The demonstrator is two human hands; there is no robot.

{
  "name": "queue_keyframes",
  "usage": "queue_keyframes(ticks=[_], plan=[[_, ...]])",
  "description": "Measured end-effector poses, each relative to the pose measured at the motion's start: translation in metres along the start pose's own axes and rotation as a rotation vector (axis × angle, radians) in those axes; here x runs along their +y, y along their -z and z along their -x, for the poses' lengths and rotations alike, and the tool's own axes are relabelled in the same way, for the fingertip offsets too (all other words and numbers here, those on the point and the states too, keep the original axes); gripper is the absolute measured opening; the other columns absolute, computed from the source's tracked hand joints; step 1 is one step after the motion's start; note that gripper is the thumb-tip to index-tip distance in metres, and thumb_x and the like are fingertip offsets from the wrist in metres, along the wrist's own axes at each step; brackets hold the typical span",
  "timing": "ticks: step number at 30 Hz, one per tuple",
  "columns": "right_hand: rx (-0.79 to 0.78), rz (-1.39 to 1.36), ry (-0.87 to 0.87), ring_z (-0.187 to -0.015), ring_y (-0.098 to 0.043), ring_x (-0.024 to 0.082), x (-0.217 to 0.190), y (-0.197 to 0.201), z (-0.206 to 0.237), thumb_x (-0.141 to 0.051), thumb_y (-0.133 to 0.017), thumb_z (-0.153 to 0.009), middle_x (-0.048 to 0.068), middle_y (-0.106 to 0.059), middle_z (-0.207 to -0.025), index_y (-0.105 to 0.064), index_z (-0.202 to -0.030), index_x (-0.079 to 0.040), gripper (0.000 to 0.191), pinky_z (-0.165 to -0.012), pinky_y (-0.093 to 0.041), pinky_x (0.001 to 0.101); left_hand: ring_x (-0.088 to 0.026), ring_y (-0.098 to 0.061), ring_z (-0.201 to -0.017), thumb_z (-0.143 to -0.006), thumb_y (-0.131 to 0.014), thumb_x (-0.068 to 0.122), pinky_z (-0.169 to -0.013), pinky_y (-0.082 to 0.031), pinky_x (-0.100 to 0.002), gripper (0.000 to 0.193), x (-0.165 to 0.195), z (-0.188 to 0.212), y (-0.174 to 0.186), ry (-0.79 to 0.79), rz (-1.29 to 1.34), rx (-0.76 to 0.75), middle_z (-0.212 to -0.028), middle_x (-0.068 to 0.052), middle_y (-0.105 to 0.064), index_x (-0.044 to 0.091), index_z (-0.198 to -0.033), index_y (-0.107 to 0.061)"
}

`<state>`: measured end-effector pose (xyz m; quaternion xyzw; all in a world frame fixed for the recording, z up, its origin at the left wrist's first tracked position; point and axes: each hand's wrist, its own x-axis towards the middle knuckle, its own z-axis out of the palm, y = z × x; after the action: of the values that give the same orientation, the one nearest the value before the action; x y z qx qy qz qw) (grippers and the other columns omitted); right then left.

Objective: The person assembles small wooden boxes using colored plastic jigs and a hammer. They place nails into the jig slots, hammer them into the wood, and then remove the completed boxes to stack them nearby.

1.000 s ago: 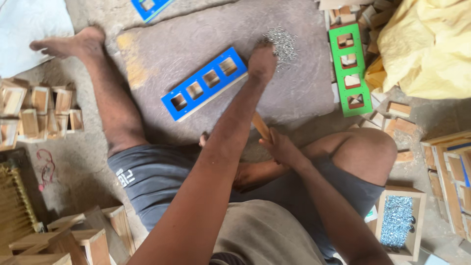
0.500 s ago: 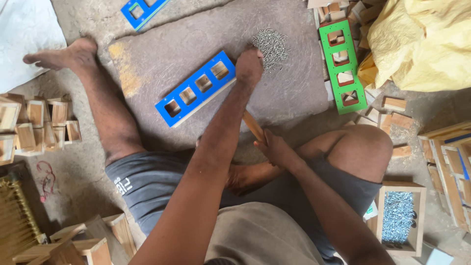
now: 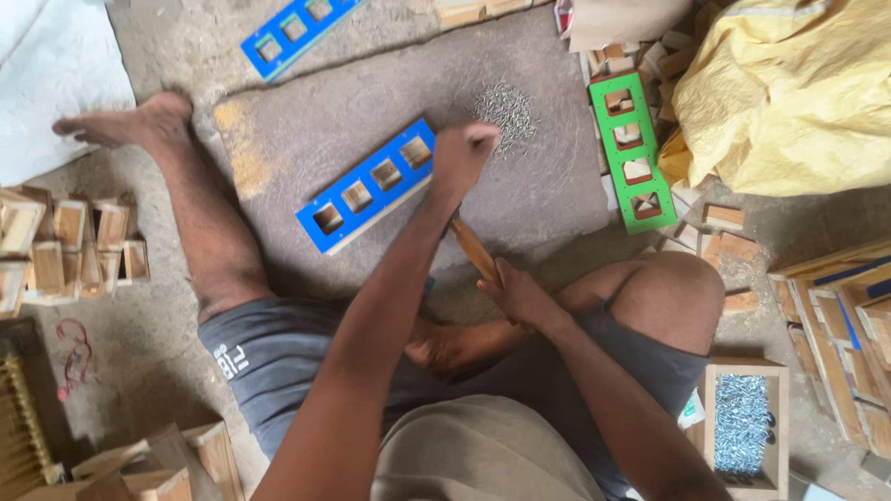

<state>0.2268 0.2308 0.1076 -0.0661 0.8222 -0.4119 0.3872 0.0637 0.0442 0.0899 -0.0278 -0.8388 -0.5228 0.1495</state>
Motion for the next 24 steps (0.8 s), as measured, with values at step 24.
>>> queue_keyframes(ticks=[24], plan=[[0.112,0.134,-0.033,-0.047,-0.062,0.021,0.003,-0.060,0.009,-0.030,-0.063,-0.103,0.012,-0.061,-0.065,-0.047,-0.108,-0.004,0.031,-0.041,-0.048,0.0388,-0.021,-0.073,-0.089,-0.094,-0.082,0.002,-0.079,-0.058,-0.032,0.014,-0.094,0.199,0.234,-0.019,-0.007,0.244,-0.101,-0.010,-0.076,0.001,-0.106,-0.074]])
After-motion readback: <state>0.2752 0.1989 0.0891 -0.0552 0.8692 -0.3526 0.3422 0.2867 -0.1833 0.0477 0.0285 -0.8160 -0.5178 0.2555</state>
